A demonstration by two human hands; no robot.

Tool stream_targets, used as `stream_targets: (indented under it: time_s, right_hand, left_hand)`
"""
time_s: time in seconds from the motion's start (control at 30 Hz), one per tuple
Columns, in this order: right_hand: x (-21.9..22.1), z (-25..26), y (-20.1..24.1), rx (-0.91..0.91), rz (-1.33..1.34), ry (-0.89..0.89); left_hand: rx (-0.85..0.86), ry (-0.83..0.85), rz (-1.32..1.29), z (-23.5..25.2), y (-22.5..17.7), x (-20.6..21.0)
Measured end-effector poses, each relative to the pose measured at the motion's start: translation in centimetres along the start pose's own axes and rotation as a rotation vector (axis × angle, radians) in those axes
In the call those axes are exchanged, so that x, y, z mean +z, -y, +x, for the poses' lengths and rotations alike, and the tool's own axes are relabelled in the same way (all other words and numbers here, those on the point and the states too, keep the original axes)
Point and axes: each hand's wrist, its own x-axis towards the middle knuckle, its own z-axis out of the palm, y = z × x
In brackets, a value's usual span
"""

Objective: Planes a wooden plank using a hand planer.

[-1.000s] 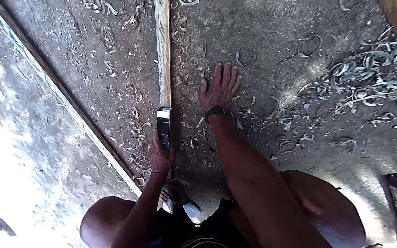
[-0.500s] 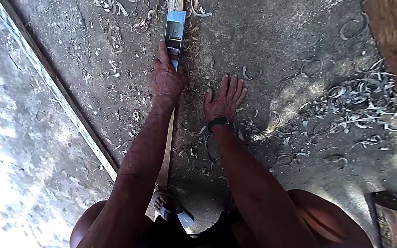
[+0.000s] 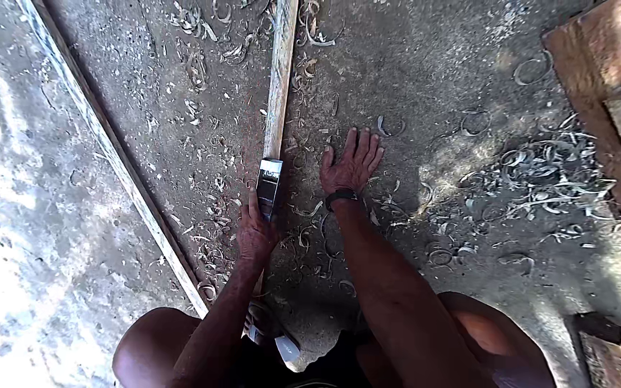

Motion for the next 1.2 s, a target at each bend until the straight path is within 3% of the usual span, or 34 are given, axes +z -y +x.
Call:
stream_targets:
  time_s: [0.13, 0.37, 0.47, 0.57, 0.77, 0.87, 0.93, 1.1, 1.2]
  right_hand:
    - [0.2, -0.1, -0.1, -0.005, -0.009, -0.019]
    - [0.1, 0.0, -0.1, -0.003, -0.019, -0.016]
    - [0.1, 0.3, -0.3, -0.014, -0.028, -0.038]
    - [0.4, 0.1, -0.2, -0.012, -0.023, -0.037]
    - [0.1, 0.0, -0.2, -0.014, -0.013, 0.002]
    - [-0.1, 0.1, 0.0, -0.004, -0.009, 0.038]
    - [0.0, 0.1, 0.1, -0.009, -0.009, 0.019]
    - [0.5, -0.1, -0.3, -0.022, -0.029, -0.051]
    - [0.8, -0.1, -0.3, -0.022, -0.032, -0.056]
  left_hand:
    - [0.035, 0.024, 0.023, 1.5, -1.0, -1.4]
    - [0.113, -0.020, -0.003, 21.8, -12.5, -8.8]
    - [0.153, -0.049, -0.013, 25.7, -15.1, -10.4]
    - [0.164, -0.062, 0.000, 23.7, -13.5, -9.7]
    - [0.073, -0.020, 0.032, 10.4, -4.8, -4.4]
    - [0.028, 0.012, 0.046, 10.4, -5.0, -4.5]
    - [0.079, -0.018, 0.017, 14.2, -7.0, -5.6]
    - [0.171, -0.048, 0.008, 29.0, -16.6, -11.6]
    - [0.206, -0.036, 0.107, 34.5, -19.9, -13.5]
